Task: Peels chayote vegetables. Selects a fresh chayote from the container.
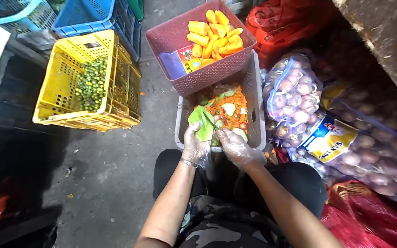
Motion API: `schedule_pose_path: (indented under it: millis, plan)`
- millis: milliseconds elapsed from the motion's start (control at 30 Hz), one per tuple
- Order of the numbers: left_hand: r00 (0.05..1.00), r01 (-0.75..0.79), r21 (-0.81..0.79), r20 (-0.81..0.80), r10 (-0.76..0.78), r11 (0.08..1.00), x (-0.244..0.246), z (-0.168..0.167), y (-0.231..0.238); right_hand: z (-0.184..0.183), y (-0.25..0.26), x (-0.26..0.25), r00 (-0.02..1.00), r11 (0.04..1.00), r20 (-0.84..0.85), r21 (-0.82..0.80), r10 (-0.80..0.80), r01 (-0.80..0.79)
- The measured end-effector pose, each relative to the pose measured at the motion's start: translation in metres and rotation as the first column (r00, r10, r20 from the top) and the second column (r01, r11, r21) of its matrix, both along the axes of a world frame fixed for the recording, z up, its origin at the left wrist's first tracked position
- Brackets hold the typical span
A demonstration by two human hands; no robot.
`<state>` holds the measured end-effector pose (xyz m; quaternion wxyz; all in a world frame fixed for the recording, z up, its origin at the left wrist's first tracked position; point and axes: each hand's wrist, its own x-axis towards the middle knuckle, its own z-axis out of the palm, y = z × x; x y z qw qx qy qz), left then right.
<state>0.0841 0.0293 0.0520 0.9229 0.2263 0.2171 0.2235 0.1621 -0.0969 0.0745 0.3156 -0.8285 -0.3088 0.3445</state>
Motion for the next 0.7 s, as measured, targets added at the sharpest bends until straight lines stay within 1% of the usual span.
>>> schedule_pose_path:
  millis: [33,100,167,200,267,333,400,500,567,700]
  plan:
    - [0.999,0.021,-0.006,0.049,-0.021,1.000,-0.001,-0.002,0.004,-0.001,0.001,-0.001,1.000,1.000,-0.022,-0.003,-0.017,0.017]
    - [0.994,0.053,0.052,0.088,-0.057,0.997,0.001,-0.005,0.012,-0.006,-0.003,-0.001,0.998,0.999,-0.051,0.026,-0.038,0.039]
    - [0.998,0.057,0.082,0.036,-0.061,0.995,0.002,-0.010,0.018,-0.009,-0.013,-0.004,0.998,0.996,-0.005,0.064,-0.064,0.065]
    - [0.998,0.055,0.091,0.003,-0.055,0.994,0.002,-0.010,0.019,-0.010,-0.019,-0.008,0.994,0.994,0.059,0.072,-0.090,0.086]
    - [0.997,0.058,0.117,-0.063,-0.051,0.991,0.003,-0.011,0.018,-0.015,-0.027,-0.021,0.958,0.986,0.257,0.136,-0.125,0.093]
    - [0.991,0.065,0.145,-0.129,-0.047,0.987,0.004,-0.014,0.017,-0.022,-0.031,-0.033,0.878,0.972,0.461,0.235,-0.128,0.018]
    - [0.981,0.085,0.147,-0.187,-0.057,0.985,0.006,-0.017,0.015,-0.024,-0.030,-0.038,0.814,0.972,0.570,0.234,-0.108,-0.035]
    - [0.958,0.089,0.131,-0.284,-0.049,0.987,0.007,-0.014,0.013,-0.026,-0.027,-0.037,0.773,0.975,0.627,0.215,-0.095,-0.054]
    - [0.946,0.061,0.115,-0.324,-0.020,0.992,0.008,-0.015,0.012,-0.028,-0.024,-0.033,0.756,0.978,0.649,0.201,-0.088,-0.058]
    - [0.949,0.031,0.129,-0.316,0.011,0.991,0.009,-0.018,0.012,-0.027,-0.022,-0.027,0.753,0.979,0.656,0.183,-0.054,-0.089]
